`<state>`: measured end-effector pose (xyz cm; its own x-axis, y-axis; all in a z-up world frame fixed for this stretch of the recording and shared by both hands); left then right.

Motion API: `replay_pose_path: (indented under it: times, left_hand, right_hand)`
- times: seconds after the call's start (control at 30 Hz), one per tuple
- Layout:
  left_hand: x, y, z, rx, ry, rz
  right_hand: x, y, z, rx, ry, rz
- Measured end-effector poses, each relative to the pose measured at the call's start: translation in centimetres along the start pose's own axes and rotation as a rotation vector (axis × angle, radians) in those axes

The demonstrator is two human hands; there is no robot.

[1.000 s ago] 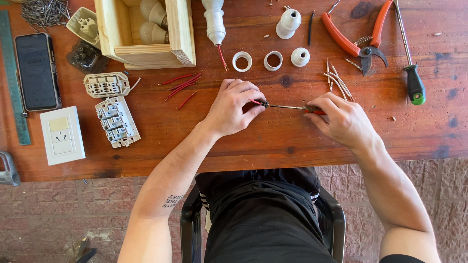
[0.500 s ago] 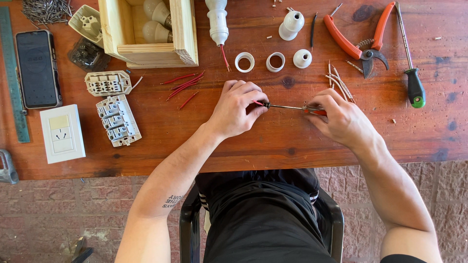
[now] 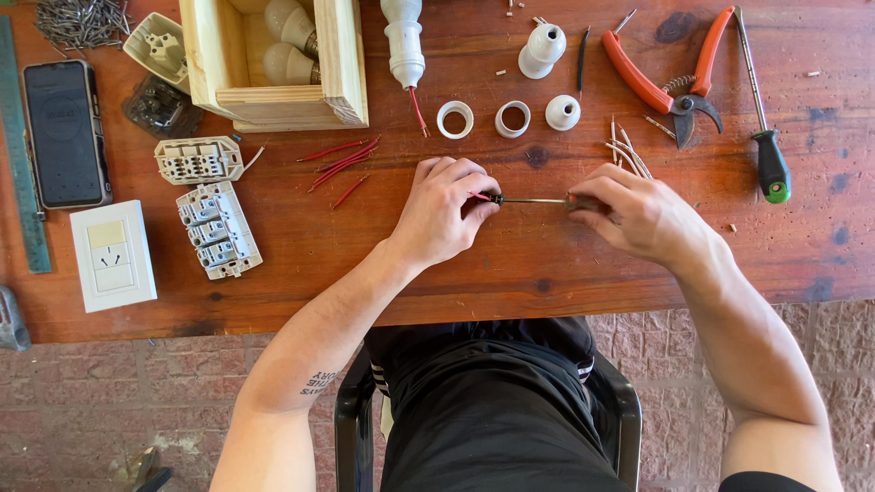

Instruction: The person uses a screwdriver to attach red and white wires to a small electrical component on a wooden workbench. They tighten the screws to secure the connections.

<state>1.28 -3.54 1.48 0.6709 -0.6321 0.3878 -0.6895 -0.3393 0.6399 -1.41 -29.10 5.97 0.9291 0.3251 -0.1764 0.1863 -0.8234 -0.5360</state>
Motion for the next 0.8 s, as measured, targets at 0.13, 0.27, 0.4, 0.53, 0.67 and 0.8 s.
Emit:
replay_pose_path:
  times: [0.13,0.27,0.4,0.53,0.67,0.8]
  left_hand:
    - [0.0,0.2,0.0,0.025,-0.004,0.003]
    - [-0.1,0.1,0.2,0.039,0.005,-0.002]
    - [-0.1,0.1,0.2,0.054,0.004,-0.004]
    - [0.0,0.6,0.1,0.083,0.010,-0.013]
    - [-0.1,0.3,0.3,0.081,0.006,-0.026]
    - [-0.1,0.4,0.2,0.074,0.012,-0.021]
  right_hand:
    - [0.2,-0.1,-0.1,-0.122,0.055,-0.011]
    - [0.5,-0.2,-0.1,-0.048,-0.058,0.036]
    - [0.4,-0.3,-0.7,-0.159,0.074,-0.073]
    - [0.9,0.0,-0.1,-0.092,-0.116,0.070]
    - [0.6,1.0,0.1,-0.088,0.038,-0.067]
    - [0.9,-1.6,-1.2,-0.146,-0.047,-0.017]
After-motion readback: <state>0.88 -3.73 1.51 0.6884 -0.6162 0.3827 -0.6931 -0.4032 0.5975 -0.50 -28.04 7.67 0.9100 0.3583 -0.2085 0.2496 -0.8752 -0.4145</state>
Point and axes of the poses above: each hand's wrist, its own x-axis towards the middle knuckle, its own z-axis out of the palm, y = z × x, the point moved 4 cm from there along x, towards the middle knuckle, and after that the axes turned 14 degrees about z, right-handed, at the moved point
